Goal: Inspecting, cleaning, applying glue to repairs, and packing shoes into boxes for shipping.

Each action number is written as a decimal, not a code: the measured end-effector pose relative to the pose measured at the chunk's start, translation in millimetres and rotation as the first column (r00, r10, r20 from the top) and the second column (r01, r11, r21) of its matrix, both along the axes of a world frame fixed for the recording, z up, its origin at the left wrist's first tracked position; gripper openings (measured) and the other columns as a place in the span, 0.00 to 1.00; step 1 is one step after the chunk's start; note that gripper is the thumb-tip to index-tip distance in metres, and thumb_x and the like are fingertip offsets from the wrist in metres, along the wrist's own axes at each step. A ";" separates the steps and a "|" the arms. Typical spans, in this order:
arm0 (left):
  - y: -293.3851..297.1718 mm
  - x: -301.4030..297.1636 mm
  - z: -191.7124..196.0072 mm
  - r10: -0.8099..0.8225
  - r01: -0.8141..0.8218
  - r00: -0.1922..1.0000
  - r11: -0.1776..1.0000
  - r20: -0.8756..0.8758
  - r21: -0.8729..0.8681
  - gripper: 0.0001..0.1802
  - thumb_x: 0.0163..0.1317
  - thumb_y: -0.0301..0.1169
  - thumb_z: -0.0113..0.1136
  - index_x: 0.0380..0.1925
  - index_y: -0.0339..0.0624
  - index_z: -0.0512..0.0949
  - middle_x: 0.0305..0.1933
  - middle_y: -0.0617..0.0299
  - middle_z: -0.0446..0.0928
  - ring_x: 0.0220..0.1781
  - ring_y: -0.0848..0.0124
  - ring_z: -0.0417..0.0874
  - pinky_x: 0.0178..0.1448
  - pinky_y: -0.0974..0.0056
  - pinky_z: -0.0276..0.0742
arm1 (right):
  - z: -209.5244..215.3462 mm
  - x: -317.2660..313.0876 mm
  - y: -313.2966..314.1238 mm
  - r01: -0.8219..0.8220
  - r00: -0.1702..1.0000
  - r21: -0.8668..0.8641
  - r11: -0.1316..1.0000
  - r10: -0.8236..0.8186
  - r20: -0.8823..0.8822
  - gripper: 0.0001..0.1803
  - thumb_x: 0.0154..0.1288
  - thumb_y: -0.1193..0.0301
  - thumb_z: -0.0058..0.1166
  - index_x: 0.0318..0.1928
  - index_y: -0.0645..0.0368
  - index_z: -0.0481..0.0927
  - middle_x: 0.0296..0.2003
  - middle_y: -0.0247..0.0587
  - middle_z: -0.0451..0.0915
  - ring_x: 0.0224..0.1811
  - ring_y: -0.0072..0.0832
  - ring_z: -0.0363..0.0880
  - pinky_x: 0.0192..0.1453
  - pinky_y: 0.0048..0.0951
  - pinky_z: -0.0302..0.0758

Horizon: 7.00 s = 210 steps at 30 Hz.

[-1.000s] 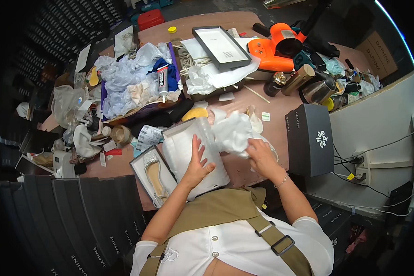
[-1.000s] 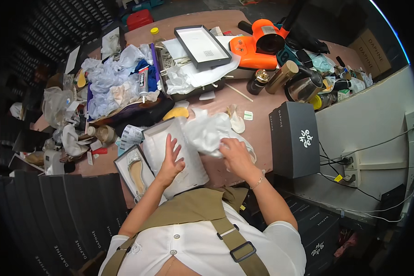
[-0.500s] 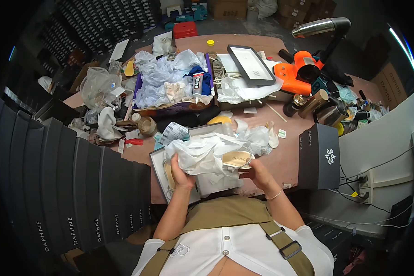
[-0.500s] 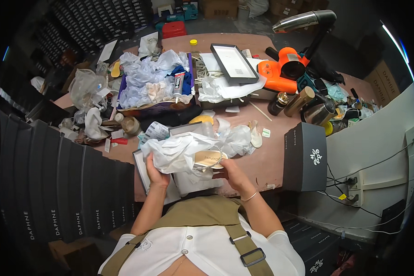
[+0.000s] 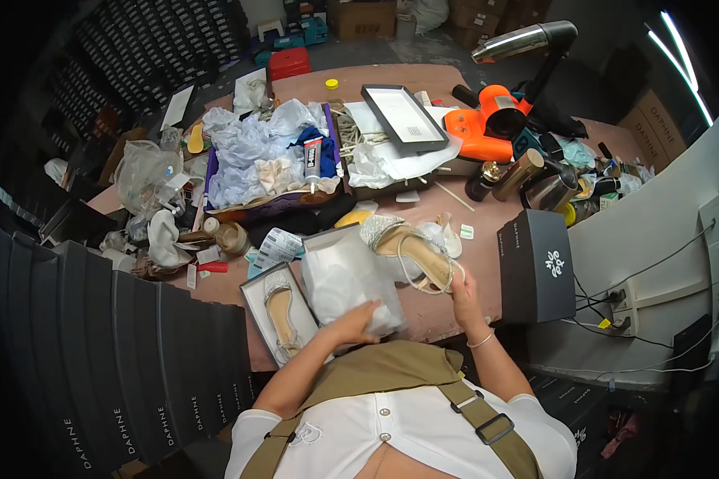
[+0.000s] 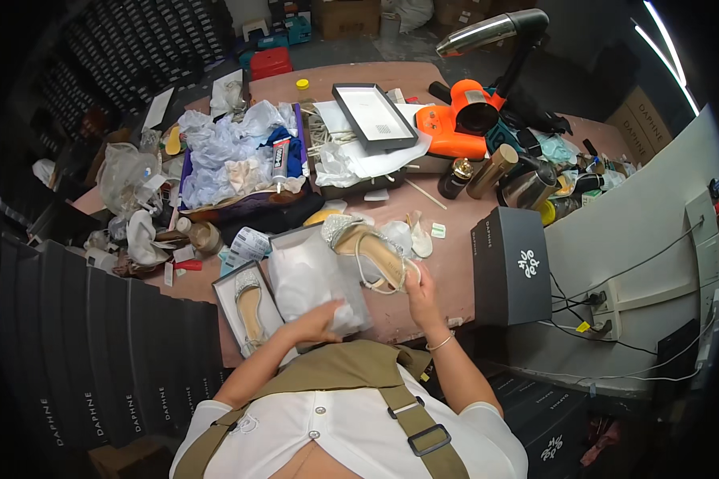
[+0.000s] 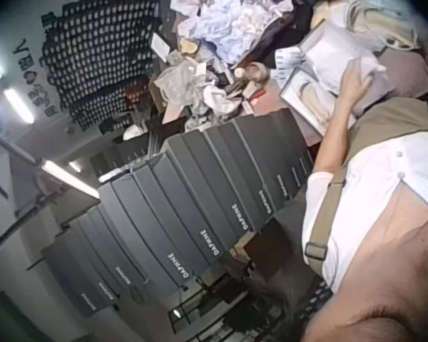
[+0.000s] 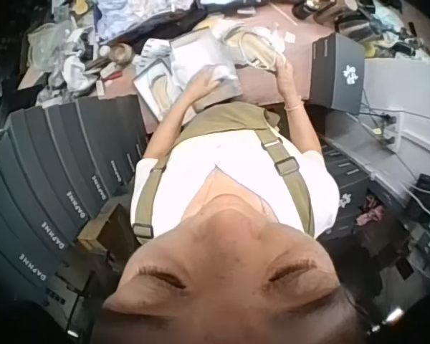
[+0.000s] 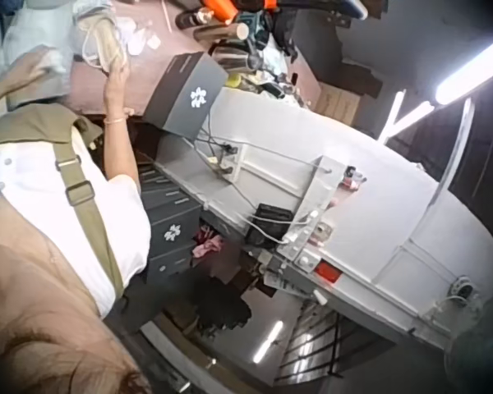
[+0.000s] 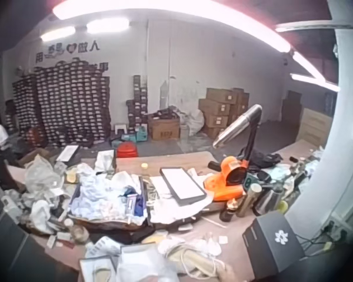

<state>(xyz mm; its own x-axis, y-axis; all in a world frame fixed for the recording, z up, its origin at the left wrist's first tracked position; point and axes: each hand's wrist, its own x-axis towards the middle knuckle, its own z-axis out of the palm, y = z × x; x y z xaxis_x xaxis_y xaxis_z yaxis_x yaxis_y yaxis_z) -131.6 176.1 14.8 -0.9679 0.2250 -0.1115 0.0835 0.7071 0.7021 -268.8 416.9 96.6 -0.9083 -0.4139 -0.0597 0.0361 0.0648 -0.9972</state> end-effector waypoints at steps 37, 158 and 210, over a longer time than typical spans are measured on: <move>-51.5 -31.4 95.9 -0.275 -0.765 0.642 -0.286 0.716 0.577 0.39 0.66 0.60 0.32 0.63 0.39 0.60 0.54 0.38 0.71 0.36 0.55 0.80 0.37 0.57 0.80 | -153.4 -209.3 -1.3 0.318 0.905 0.508 0.801 -0.096 -0.415 0.29 0.51 0.73 0.61 0.56 0.61 0.72 0.48 0.53 0.71 0.45 0.45 0.75 0.50 0.37 0.73; -20.9 65.8 110.9 0.235 -0.327 0.879 -0.338 0.415 0.883 0.42 0.61 0.60 0.41 0.56 0.27 0.65 0.51 0.41 0.73 0.34 0.60 0.82 0.34 0.63 0.81 | 28.8 25.0 -103.7 -0.249 0.966 -0.033 0.968 0.246 -0.076 0.11 0.63 0.74 0.52 0.46 0.62 0.75 0.34 0.40 0.75 0.37 0.25 0.75 0.43 0.23 0.70; -35.2 18.8 202.7 0.205 -0.174 0.977 0.921 -0.055 0.348 0.63 0.40 0.37 0.73 0.71 0.44 0.41 0.51 0.45 0.74 0.48 0.54 0.78 0.52 0.60 0.72 | 74.2 -3.7 -105.6 -0.841 0.459 -0.201 0.502 0.859 0.226 0.43 0.51 0.74 0.65 0.67 0.62 0.58 0.58 0.42 0.70 0.56 0.24 0.71 0.58 0.26 0.69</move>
<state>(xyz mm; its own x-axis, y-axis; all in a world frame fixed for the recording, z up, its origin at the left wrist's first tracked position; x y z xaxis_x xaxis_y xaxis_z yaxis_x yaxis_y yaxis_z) -112.8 140.9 217.4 -0.9986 0.0459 0.0270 0.0443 0.4360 0.8989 -272.5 311.4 170.8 -0.0512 -0.9824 -0.1794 0.2476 0.1616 -0.9553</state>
